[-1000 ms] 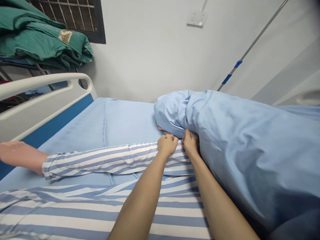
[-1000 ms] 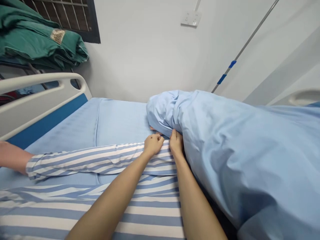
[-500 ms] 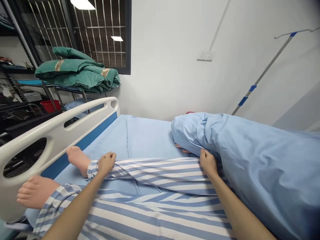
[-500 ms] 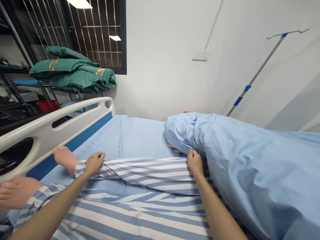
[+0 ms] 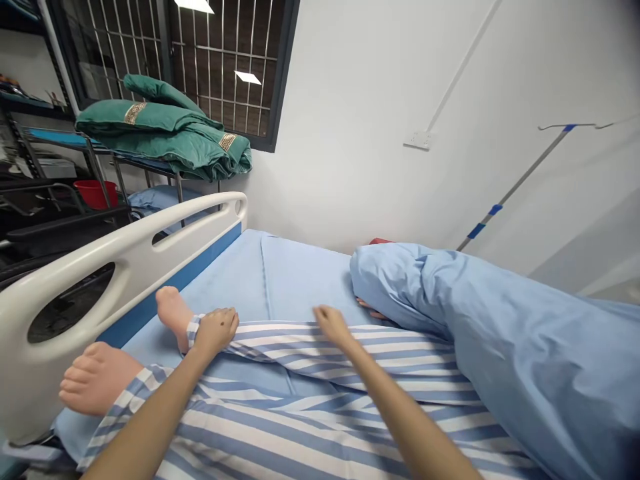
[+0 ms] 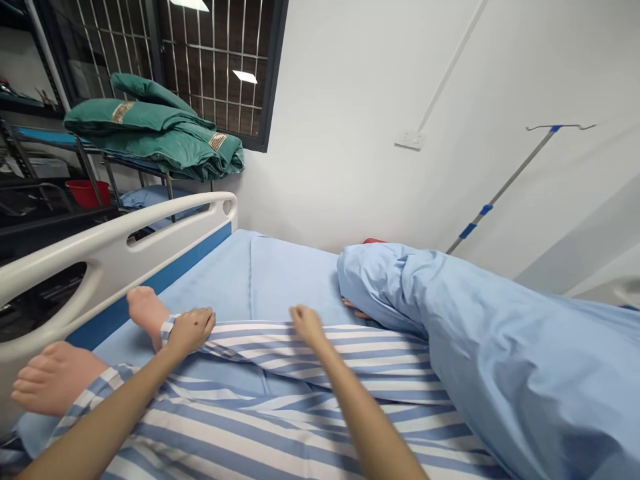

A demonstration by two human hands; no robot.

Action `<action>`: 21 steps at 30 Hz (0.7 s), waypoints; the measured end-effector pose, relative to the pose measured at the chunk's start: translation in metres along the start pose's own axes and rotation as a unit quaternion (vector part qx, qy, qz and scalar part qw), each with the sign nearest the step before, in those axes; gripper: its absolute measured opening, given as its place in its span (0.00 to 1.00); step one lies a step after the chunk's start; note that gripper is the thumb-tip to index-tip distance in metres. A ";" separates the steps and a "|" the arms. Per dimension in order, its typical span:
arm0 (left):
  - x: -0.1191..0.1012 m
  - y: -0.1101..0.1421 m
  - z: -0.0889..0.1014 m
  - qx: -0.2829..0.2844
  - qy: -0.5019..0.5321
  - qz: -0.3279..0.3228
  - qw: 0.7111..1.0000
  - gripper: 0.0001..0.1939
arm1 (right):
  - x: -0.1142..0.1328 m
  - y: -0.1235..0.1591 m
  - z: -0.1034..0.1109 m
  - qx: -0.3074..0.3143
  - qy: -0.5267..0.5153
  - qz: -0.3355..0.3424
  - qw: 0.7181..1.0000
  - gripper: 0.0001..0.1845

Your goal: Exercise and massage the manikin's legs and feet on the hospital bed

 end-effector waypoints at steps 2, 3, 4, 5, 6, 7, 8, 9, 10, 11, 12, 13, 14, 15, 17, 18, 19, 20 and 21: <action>0.001 0.001 0.002 -0.006 0.004 -0.010 1.000 0.20 | 0.054 -0.009 -0.058 0.040 -0.042 0.043 0.997 0.21; 0.001 0.002 0.004 -0.003 0.008 -0.009 1.000 0.21 | 0.078 -0.012 -0.082 0.052 -0.065 0.066 0.994 0.22; 0.002 0.002 0.005 0.005 0.012 -0.001 1.000 0.21 | 0.099 -0.014 -0.103 0.052 -0.111 0.101 0.987 0.22; 0.002 0.002 0.005 0.016 0.019 0.011 1.000 0.21 | 0.114 -0.015 -0.120 0.047 -0.145 0.118 0.981 0.22; 0.003 0.001 0.006 0.028 0.028 0.029 0.999 0.21 | 0.124 -0.015 -0.134 0.041 -0.172 0.122 0.977 0.22; 0.004 0.000 0.007 0.040 0.042 0.052 0.997 0.20 | 0.128 -0.015 -0.145 0.031 -0.192 0.118 0.974 0.22; 0.006 -0.002 0.008 0.050 0.059 0.080 0.994 0.19 | 0.129 -0.015 -0.152 0.018 -0.201 0.104 0.974 0.22; 0.007 -0.004 0.009 0.056 0.082 0.110 0.989 0.19 | 0.127 -0.014 -0.157 0.005 -0.209 0.087 0.974 0.22; 0.007 -0.008 0.010 0.059 0.109 0.143 0.982 0.18 | 0.123 -0.015 -0.161 -0.007 -0.218 0.073 0.973 0.21; 0.007 -0.012 0.012 0.053 0.147 0.182 0.971 0.17 | 0.120 -0.015 -0.162 -0.017 -0.232 0.062 0.971 0.21; 0.006 -0.016 0.013 0.041 0.188 0.222 0.956 0.16 | 0.116 -0.017 -0.163 -0.022 -0.252 0.051 0.966 0.22; 0.004 -0.021 0.015 0.023 0.228 0.258 0.939 0.15 | 0.113 -0.019 -0.163 -0.022 -0.279 0.042 0.959 0.22; 0.001 -0.025 0.016 0.004 0.263 0.285 0.922 0.16 | 0.111 -0.022 -0.163 -0.020 -0.309 0.032 0.950 0.22; -0.003 -0.029 0.016 -0.011 0.289 0.304 0.908 0.16 | 0.109 -0.025 -0.162 -0.019 -0.340 0.019 0.940 0.21; -0.012 -0.035 0.016 -0.024 0.315 0.317 0.894 0.17 | 0.106 -0.029 -0.158 -0.026 -0.389 -0.016 0.921 0.20; -0.016 -0.036 0.014 -0.022 0.320 0.313 0.894 0.17 | 0.105 -0.030 -0.154 -0.033 -0.395 -0.030 0.918 0.20; -0.020 -0.037 0.013 -0.018 0.326 0.309 0.893 0.17 | 0.104 -0.029 -0.149 -0.041 -0.383 -0.031 0.922 0.19; -0.023 -0.037 0.012 -0.013 0.329 0.302 0.894 0.17 | 0.104 -0.028 -0.142 -0.045 -0.354 -0.015 0.934 0.19; -0.025 -0.037 0.011 -0.011 0.336 0.297 0.894 0.16 | 0.106 -0.026 -0.136 -0.044 -0.315 0.015 0.948 0.19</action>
Point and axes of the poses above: each hand's wrist, its own y-axis away from the middle knuckle, its own z-axis out of the back of the hand, x = y × z, the point moved 4 cm from there along -y, towards the middle knuckle, and after that the axes turned 11 degrees about -y, right-handed, at the moved point
